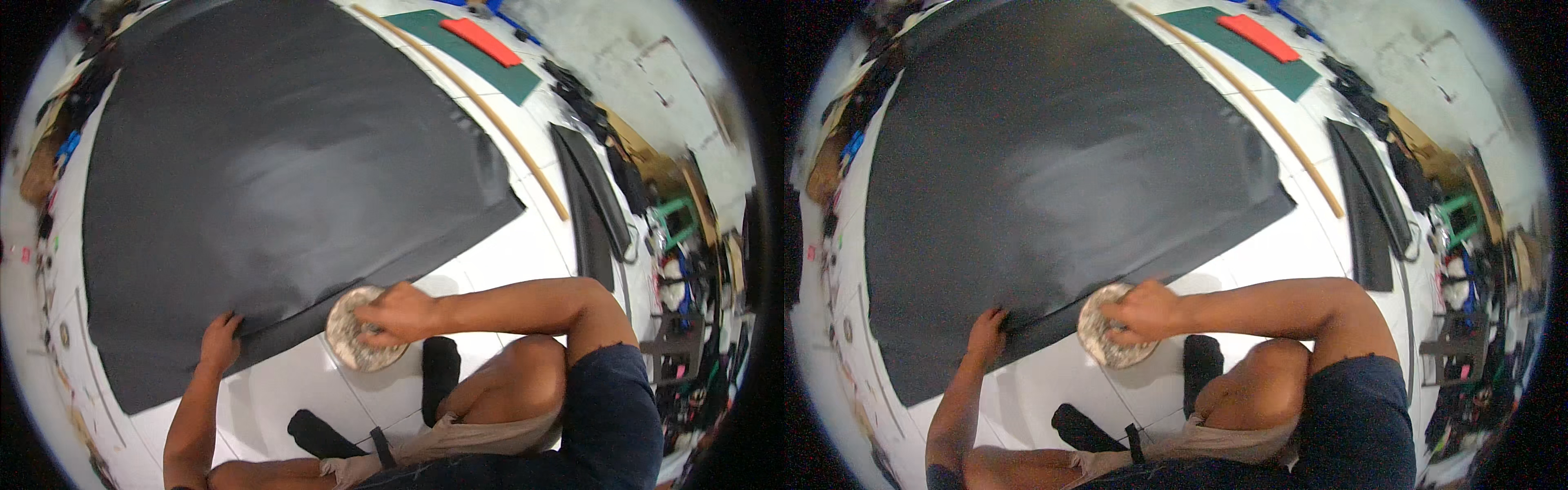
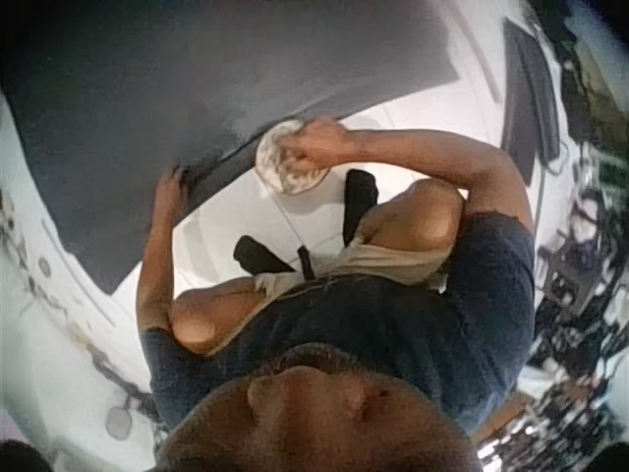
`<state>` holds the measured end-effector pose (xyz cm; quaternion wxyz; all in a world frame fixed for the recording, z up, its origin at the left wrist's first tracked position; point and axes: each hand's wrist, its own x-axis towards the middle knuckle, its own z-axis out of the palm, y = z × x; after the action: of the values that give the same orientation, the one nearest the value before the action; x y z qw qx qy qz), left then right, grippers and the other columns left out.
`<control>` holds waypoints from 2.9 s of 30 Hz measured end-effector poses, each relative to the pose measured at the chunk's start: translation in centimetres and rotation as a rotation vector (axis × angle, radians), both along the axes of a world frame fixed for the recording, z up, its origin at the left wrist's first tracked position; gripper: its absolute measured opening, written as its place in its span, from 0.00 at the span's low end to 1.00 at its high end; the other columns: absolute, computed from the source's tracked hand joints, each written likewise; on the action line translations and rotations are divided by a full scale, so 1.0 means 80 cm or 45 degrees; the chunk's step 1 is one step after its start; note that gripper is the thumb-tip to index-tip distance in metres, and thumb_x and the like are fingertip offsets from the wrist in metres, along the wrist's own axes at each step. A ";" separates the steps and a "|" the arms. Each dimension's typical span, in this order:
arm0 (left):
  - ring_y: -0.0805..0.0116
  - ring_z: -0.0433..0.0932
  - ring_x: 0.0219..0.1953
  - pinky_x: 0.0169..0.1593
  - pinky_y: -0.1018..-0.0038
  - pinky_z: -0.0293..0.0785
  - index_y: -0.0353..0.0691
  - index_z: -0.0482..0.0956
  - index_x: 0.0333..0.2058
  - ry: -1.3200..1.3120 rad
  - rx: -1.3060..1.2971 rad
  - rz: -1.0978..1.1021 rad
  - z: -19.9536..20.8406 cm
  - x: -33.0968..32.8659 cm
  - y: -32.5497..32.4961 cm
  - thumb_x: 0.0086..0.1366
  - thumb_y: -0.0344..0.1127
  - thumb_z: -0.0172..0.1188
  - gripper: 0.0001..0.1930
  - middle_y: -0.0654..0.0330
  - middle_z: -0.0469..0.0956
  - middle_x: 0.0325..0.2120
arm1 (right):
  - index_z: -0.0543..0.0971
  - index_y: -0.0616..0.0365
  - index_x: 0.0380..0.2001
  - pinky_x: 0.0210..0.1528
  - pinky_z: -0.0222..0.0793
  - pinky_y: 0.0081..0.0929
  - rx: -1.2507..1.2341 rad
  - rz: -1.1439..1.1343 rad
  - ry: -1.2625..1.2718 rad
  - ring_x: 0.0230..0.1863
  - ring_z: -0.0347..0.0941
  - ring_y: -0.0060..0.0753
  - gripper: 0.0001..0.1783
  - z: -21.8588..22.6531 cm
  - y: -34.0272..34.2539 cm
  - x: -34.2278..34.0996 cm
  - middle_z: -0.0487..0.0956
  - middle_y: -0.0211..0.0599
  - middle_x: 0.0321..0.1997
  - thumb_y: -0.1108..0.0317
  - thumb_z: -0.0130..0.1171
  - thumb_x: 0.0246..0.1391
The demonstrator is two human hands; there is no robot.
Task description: The person unrolls a length of black fabric on a floor, aligns a wooden rod across its width, and then cuts a straight section of the fabric using shears.
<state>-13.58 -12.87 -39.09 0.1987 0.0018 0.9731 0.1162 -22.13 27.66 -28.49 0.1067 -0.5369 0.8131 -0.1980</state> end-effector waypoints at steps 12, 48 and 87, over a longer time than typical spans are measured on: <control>0.50 0.66 0.58 0.58 0.56 0.68 0.41 0.65 0.59 0.076 -0.507 0.128 -0.025 0.012 -0.026 0.47 0.27 0.69 0.37 0.50 0.66 0.54 | 0.74 0.61 0.41 0.41 0.73 0.47 0.342 0.111 -0.681 0.39 0.78 0.55 0.33 -0.013 0.009 0.027 0.80 0.55 0.34 0.41 0.65 0.46; 0.63 0.69 0.47 0.49 0.70 0.70 0.29 0.67 0.59 0.316 1.217 2.181 -0.077 0.146 -0.061 0.69 0.42 0.57 0.27 0.54 0.71 0.53 | 0.80 0.62 0.36 0.42 0.71 0.40 -0.115 -2.472 0.116 0.38 0.79 0.49 0.24 -0.240 0.482 -0.227 0.82 0.50 0.33 0.49 0.64 0.52; 0.65 0.65 0.45 0.45 0.66 0.60 0.30 0.69 0.55 0.322 1.129 2.095 -0.097 0.150 -0.069 0.71 0.42 0.48 0.22 0.59 0.71 0.48 | 0.83 0.62 0.40 0.40 0.72 0.27 -0.412 -2.479 -0.445 0.34 0.78 0.30 0.14 -0.254 0.544 -0.232 0.83 0.38 0.34 0.65 0.66 0.52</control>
<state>-1.56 -18.35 -46.85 -0.0717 -0.5979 0.5500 0.5787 -40.67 71.14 -48.79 -0.0582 0.3911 0.8347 -0.3834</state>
